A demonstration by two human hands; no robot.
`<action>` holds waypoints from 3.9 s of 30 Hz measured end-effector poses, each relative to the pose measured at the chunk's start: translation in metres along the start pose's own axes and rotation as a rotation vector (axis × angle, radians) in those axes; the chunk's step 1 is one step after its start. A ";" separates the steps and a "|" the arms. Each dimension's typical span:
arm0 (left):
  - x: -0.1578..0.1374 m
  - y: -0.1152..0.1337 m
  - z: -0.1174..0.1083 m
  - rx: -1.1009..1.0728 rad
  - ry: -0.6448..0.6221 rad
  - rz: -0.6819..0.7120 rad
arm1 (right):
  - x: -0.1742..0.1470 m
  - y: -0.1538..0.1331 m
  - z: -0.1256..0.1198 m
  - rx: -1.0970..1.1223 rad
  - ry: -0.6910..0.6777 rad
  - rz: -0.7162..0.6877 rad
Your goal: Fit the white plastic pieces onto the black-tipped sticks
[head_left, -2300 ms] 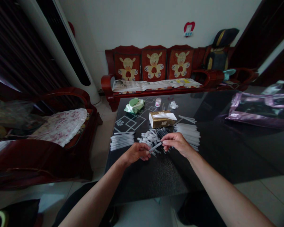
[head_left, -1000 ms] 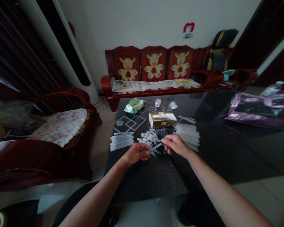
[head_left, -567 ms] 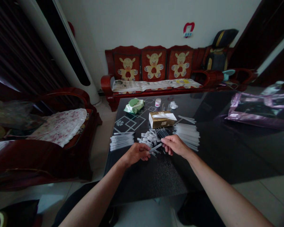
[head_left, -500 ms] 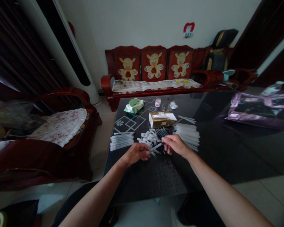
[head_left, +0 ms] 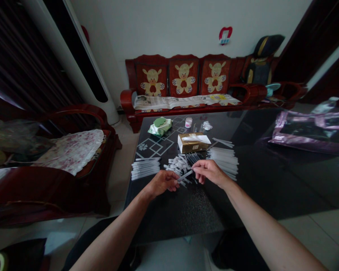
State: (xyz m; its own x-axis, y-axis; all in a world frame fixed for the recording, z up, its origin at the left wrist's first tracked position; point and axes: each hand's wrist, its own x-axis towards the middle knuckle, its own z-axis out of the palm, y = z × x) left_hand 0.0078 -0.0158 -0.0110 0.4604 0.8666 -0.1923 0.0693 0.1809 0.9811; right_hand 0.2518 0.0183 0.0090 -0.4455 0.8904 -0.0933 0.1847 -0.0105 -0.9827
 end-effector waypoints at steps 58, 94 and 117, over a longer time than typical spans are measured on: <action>-0.004 0.002 -0.016 1.034 0.382 0.197 | -0.003 0.003 -0.011 -0.085 0.225 0.117; -0.005 0.016 -0.019 0.689 0.255 0.205 | -0.008 0.003 -0.007 -0.219 -0.074 0.124; -0.002 0.014 -0.004 -0.123 0.187 0.113 | -0.014 -0.015 0.020 -0.011 -0.197 0.106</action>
State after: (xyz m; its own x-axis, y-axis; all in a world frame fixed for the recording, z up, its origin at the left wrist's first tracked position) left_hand 0.0039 -0.0131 0.0034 0.2867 0.9534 -0.0934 -0.0868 0.1230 0.9886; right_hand 0.2379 -0.0029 0.0215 -0.5856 0.7782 -0.2269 0.2487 -0.0939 -0.9640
